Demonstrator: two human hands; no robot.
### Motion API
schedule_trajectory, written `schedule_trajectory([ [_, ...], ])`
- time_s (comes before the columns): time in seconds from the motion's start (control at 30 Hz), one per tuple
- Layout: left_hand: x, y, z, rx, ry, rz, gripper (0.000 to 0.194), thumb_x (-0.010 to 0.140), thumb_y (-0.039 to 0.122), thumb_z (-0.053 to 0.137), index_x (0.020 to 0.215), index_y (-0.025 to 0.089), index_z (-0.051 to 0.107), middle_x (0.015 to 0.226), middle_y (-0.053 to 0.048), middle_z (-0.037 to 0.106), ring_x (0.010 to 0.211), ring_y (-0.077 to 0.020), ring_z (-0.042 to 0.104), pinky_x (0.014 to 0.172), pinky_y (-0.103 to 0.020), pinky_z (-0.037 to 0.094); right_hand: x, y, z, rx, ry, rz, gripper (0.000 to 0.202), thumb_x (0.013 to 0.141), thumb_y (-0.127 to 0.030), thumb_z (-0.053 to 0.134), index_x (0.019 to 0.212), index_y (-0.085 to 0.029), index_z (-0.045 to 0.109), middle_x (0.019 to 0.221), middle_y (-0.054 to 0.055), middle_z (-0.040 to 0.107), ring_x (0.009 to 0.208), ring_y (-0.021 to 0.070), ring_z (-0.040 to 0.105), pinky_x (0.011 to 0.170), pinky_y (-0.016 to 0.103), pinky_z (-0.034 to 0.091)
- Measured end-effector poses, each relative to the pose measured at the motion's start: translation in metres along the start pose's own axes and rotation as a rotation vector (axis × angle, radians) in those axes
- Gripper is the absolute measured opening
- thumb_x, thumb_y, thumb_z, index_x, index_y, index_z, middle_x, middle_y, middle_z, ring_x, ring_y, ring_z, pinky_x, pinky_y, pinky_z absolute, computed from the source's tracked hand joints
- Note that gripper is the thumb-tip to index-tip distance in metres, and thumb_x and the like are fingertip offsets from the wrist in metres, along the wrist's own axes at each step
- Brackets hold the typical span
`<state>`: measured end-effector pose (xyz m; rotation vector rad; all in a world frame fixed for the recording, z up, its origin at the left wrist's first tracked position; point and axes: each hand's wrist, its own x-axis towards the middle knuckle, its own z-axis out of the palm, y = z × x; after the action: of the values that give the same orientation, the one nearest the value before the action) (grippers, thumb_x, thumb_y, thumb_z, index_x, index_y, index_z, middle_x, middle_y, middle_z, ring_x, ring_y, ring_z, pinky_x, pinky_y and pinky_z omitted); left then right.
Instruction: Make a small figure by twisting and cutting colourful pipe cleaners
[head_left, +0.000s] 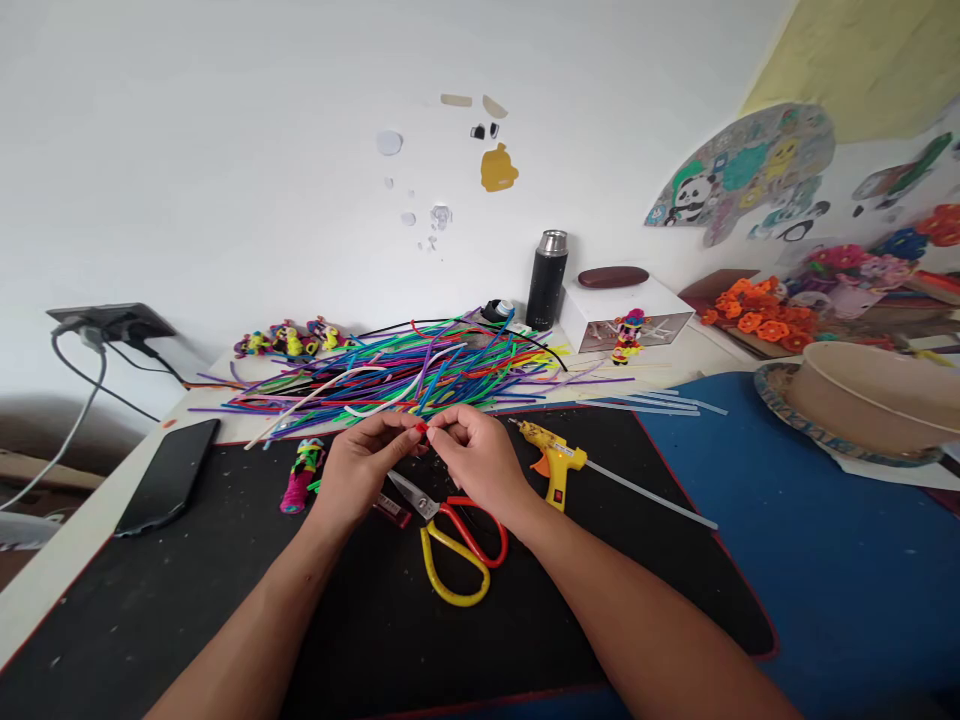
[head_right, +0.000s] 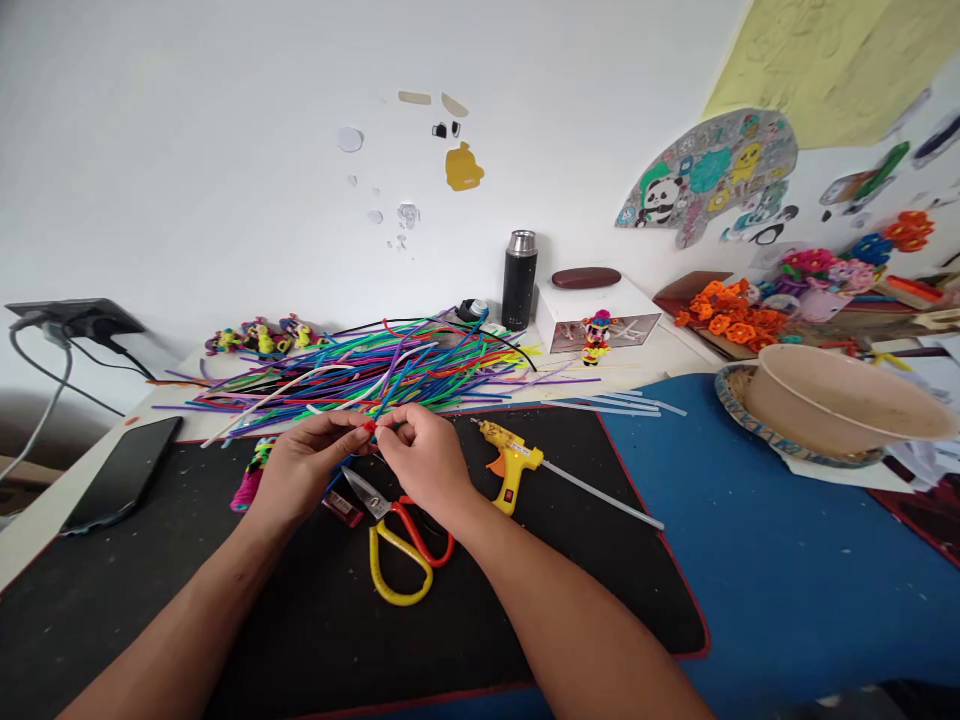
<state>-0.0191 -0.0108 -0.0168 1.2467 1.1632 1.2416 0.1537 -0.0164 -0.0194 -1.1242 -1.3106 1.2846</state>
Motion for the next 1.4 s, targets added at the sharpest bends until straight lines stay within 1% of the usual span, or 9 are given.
schedule_trajectory([
  [0.13, 0.001, -0.002, -0.002, -0.056, -0.072, -0.022, 0.03, 0.071, 0.04, 0.094, 0.089, 0.019, 0.082, 0.082, -0.005, 0.077, 0.069, -0.0183, 0.069, 0.07, -0.03, 0.059, 0.001, 0.0, -0.001, 0.015, 0.015, -0.004, 0.013, 0.087, -0.034, 0.066, 0.09, -0.021, 0.065, 0.055, -0.007, 0.049, 0.042, 0.0094, 0.042, 0.042, 0.022, 0.031],
  [0.27, 0.001, -0.003, -0.001, -0.131, -0.076, -0.004, 0.034, 0.071, 0.036, 0.095, 0.098, 0.02, 0.083, 0.083, -0.004, 0.077, 0.068, -0.0168, 0.069, 0.069, -0.029, 0.059, 0.001, 0.001, -0.001, -0.004, -0.006, 0.001, 0.011, 0.088, -0.031, 0.064, 0.09, -0.021, 0.065, 0.056, -0.007, 0.052, 0.042, 0.0096, 0.044, 0.043, 0.022, 0.032],
  [0.43, 0.0, 0.0, 0.001, -0.077, -0.095, 0.033, 0.027, 0.073, 0.037, 0.094, 0.087, 0.019, 0.082, 0.074, -0.003, 0.075, 0.068, -0.0167, 0.068, 0.069, -0.028, 0.058, -0.001, 0.0, 0.001, -0.047, -0.016, 0.008, 0.01, 0.089, -0.029, 0.062, 0.091, -0.021, 0.066, 0.057, -0.006, 0.056, 0.043, 0.0106, 0.048, 0.046, 0.022, 0.036],
  [0.53, -0.001, 0.001, 0.001, -0.06, -0.097, 0.038, 0.028, 0.073, 0.038, 0.094, 0.087, 0.018, 0.08, 0.073, -0.003, 0.075, 0.067, -0.017, 0.069, 0.068, -0.028, 0.058, -0.002, -0.003, 0.001, -0.077, -0.005, 0.013, 0.009, 0.089, -0.028, 0.062, 0.09, -0.021, 0.066, 0.058, -0.005, 0.058, 0.045, 0.0113, 0.051, 0.047, 0.022, 0.038],
  [0.83, -0.001, -0.005, 0.0, -0.076, -0.069, 0.039, 0.026, 0.076, 0.036, 0.092, 0.085, 0.017, 0.076, 0.068, -0.001, 0.074, 0.063, -0.0162, 0.069, 0.065, -0.027, 0.057, -0.002, -0.002, 0.001, -0.111, 0.01, -0.028, 0.009, 0.088, -0.027, 0.062, 0.09, -0.02, 0.067, 0.058, -0.005, 0.059, 0.045, 0.0112, 0.05, 0.048, 0.022, 0.038],
  [1.1, -0.003, -0.007, 0.004, 0.063, -0.017, 0.068, 0.032, 0.073, 0.043, 0.092, 0.084, 0.019, 0.075, 0.072, -0.002, 0.076, 0.066, -0.0185, 0.072, 0.067, -0.029, 0.059, 0.001, 0.004, 0.002, -0.118, 0.021, -0.009, 0.007, 0.087, -0.025, 0.062, 0.086, -0.02, 0.066, 0.055, -0.007, 0.055, 0.043, 0.0107, 0.047, 0.047, 0.023, 0.037],
  [1.3, -0.003, -0.013, 0.002, 0.191, 0.027, 0.104, 0.029, 0.08, 0.045, 0.085, 0.089, 0.019, 0.074, 0.08, -0.003, 0.078, 0.072, -0.0198, 0.074, 0.072, -0.03, 0.059, 0.001, 0.008, 0.003, -0.044, -0.003, 0.007, 0.012, 0.091, -0.031, 0.061, 0.089, -0.02, 0.067, 0.056, -0.006, 0.056, 0.04, 0.0103, 0.046, 0.044, 0.023, 0.035],
  [1.4, -0.005, -0.013, 0.001, 0.325, 0.062, 0.156, 0.025, 0.084, 0.043, 0.079, 0.092, 0.02, 0.075, 0.085, -0.003, 0.079, 0.077, -0.0214, 0.076, 0.074, -0.031, 0.059, 0.0, 0.009, 0.004, 0.005, -0.022, -0.003, 0.015, 0.091, -0.035, 0.063, 0.09, -0.021, 0.066, 0.056, -0.007, 0.055, 0.039, 0.0094, 0.045, 0.043, 0.023, 0.034],
])
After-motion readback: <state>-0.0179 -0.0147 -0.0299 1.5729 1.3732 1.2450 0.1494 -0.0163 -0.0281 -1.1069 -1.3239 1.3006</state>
